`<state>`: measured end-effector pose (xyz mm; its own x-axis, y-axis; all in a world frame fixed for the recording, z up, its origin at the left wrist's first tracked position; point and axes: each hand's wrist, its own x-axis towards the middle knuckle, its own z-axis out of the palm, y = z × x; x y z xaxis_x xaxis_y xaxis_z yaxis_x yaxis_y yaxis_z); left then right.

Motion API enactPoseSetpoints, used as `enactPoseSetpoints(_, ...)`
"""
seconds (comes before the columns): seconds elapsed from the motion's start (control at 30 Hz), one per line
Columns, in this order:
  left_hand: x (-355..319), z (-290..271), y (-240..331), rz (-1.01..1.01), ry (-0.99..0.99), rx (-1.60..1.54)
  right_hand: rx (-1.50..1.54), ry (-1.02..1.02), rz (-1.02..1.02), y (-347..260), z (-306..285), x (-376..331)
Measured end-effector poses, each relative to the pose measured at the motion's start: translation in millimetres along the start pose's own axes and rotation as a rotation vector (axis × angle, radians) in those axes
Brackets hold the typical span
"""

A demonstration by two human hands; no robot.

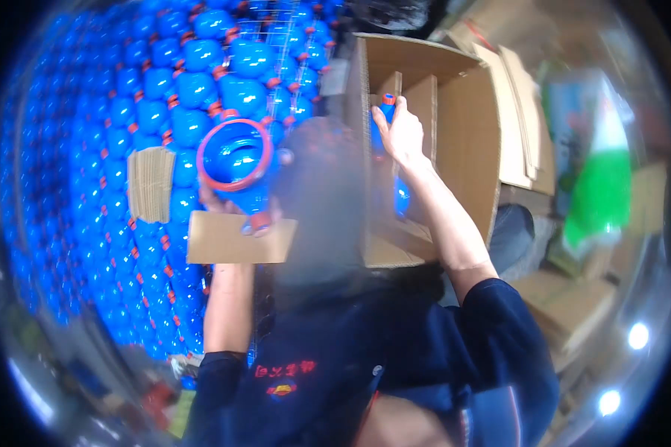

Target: The person paints blue objects with a brush and places them into a cardboard box with dividers. The person applies spray from a can to one of the blue objects and handles cardboard pieces.

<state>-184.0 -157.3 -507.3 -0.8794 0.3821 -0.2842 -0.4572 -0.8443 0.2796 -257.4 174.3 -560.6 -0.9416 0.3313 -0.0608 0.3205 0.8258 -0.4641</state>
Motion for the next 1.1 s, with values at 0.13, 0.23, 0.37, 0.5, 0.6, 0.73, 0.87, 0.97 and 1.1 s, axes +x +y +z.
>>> enactPoseSetpoints(0.13,10.1,0.0,2.7,-0.019,-0.013,-0.035,-0.354,-0.181,-0.245,12.9,89.5,25.0)
enactPoseSetpoints(0.23,22.9,6.4,4.8,-0.063,-0.060,-0.051,-0.320,-0.289,-0.175,92.5,189.5,16.2)
enactPoseSetpoints(0.37,25.0,4.0,-1.0,-0.129,-0.105,-0.056,-0.188,-0.439,-0.014,79.0,175.6,8.5)
enactPoseSetpoints(0.5,17.5,10.3,-16.7,-0.236,-0.182,-0.059,0.494,0.090,-0.268,-10.6,16.2,-12.2)
enactPoseSetpoints(0.6,26.0,27.0,-49.3,-0.430,-0.281,-0.066,1.292,-0.122,0.051,-60.1,-98.4,-50.8)
enactPoseSetpoints(0.73,23.3,44.1,-90.9,-0.653,-0.348,-0.072,2.034,-0.796,0.154,-71.9,-127.4,-92.1)
enactPoseSetpoints(0.87,-2.5,39.1,-115.8,-0.729,-0.139,-0.022,1.502,-0.298,-0.187,-18.4,-168.9,-106.9)
enactPoseSetpoints(0.97,-25.0,45.1,-129.7,-0.654,0.030,0.040,1.075,-0.020,-0.267,-1.5,-184.6,-119.1)
enactPoseSetpoints(1.1,-13.3,68.7,-134.4,-0.580,-0.044,0.123,0.751,0.124,-0.261,20.7,-174.8,-111.3)
